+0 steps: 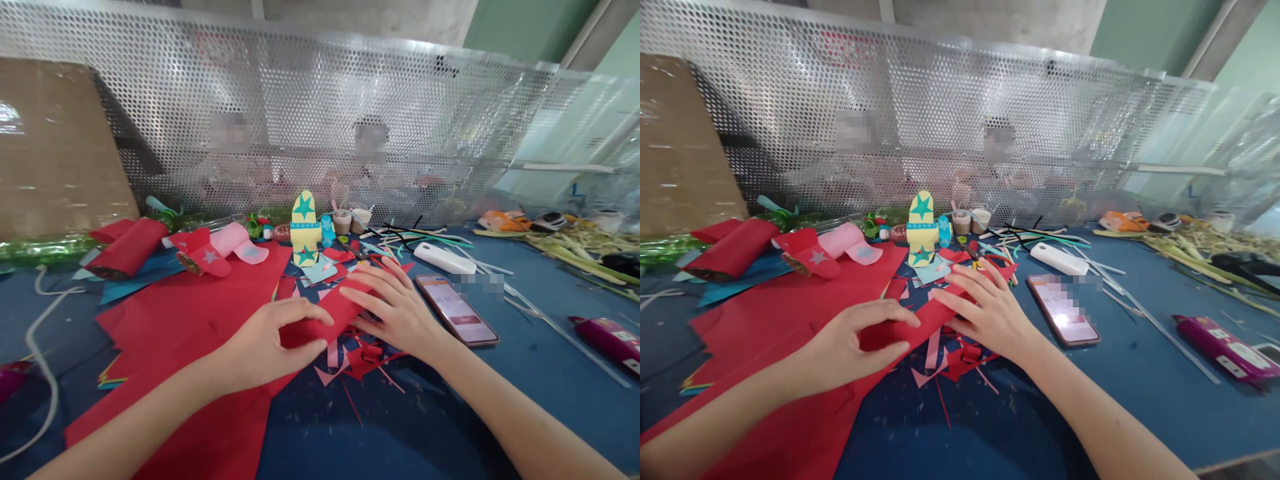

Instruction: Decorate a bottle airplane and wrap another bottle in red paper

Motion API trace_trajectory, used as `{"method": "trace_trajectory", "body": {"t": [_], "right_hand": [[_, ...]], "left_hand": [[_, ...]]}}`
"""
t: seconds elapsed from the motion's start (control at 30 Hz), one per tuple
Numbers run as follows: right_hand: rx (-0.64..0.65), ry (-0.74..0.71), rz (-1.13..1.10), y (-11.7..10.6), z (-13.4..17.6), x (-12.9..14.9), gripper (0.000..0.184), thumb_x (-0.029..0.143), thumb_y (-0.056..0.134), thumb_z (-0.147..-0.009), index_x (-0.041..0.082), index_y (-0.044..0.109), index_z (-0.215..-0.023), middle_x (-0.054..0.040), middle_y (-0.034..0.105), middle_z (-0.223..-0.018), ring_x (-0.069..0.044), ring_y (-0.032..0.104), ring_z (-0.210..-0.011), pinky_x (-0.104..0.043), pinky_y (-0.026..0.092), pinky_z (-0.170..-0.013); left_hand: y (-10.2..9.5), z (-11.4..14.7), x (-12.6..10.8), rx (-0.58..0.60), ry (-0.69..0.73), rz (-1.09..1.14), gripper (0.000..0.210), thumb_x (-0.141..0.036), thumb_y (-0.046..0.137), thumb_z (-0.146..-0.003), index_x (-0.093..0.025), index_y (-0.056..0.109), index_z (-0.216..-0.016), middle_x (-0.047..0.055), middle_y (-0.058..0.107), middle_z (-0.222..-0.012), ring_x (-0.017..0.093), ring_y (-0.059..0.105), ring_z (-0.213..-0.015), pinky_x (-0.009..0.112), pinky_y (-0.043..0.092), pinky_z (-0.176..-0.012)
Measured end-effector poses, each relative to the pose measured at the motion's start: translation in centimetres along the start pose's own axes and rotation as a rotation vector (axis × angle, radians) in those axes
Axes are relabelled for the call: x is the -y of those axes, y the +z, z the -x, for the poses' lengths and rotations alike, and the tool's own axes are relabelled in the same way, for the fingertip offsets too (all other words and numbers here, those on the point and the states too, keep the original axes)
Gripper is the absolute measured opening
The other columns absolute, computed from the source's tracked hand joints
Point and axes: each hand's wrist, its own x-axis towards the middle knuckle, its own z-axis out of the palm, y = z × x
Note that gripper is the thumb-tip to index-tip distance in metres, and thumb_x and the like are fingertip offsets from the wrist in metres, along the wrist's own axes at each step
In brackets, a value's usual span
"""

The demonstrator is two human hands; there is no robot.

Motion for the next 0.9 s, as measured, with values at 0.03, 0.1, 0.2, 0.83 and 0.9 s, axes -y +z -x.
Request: {"method": "trace_trajectory", "body": {"t": [0.03, 0.1, 0.2, 0.83, 0.9], "right_hand": [[0.002, -0.021, -0.008, 0.0, 0.0, 0.1, 0.033, 0.026, 0.056, -0.089, 0.024, 0.054, -0.121, -0.0077, 0.064, -0.12, -0.022, 0.051, -0.121, -0.05, 0.032, -0.107], [-0.003, -0.046, -0.029, 0.1, 0.1, 0.2, 0.031, 0.022, 0.053, -0.089, 0.02, 0.055, -0.121, -0.0074, 0.068, -0.113, -0.02, 0.058, -0.111, -0.046, 0.036, -0.105], [-0.019, -0.024, -0.063, 0.1, 0.0, 0.0, 0.038, 0.02, 0.048, -0.088, 0.016, 0.052, -0.125, -0.01, 0.067, -0.114, -0.021, 0.06, -0.107, -0.044, 0.041, -0.101], [-0.103, 0.474, -0.164, -1.3, 0.5, -1.5, 0.034, 0.013, 0.051, -0.079, 0.024, 0.066, -0.108, -0.0077, 0.07, -0.103, -0.027, 0.061, -0.096, -0.047, 0.046, -0.088], [-0.137, 0.593, -0.274, -1.3, 0.7, -2.1, 0.034, 0.015, 0.052, -0.077, 0.025, 0.066, -0.106, -0.0063, 0.071, -0.102, -0.028, 0.062, -0.095, -0.046, 0.048, -0.087]], "left_hand": [[0.1, 0.1, 0.0, 0.017, 0.005, -0.005, 0.017, -0.02, 0.063, -0.079, -0.024, 0.063, -0.096, -0.002, 0.071, -0.092, 0.014, 0.067, -0.084, 0.024, 0.053, -0.079], [0.2, 0.1, 0.3, 0.02, 0.052, -0.099, 0.03, -0.029, 0.071, -0.075, -0.024, 0.062, -0.103, 0.001, 0.07, -0.098, 0.017, 0.066, -0.089, 0.028, 0.053, -0.082], [0.2, 0.1, 0.9, -0.044, 0.16, -0.377, 0.044, -0.034, 0.07, -0.076, -0.025, 0.058, -0.118, 0.006, 0.066, -0.105, 0.022, 0.063, -0.094, 0.034, 0.053, -0.082], [-2.2, -0.1, 0.7, -0.69, 0.105, -0.299, 0.027, -0.005, 0.052, -0.082, -0.025, 0.063, -0.095, 0.0, 0.064, -0.096, 0.016, 0.06, -0.09, 0.033, 0.051, -0.081], [-2.5, -0.4, 1.6, -0.773, 0.055, -0.29, 0.027, -0.009, 0.054, -0.083, -0.025, 0.06, -0.104, 0.001, 0.063, -0.1, 0.017, 0.059, -0.095, 0.035, 0.05, -0.087]]}}
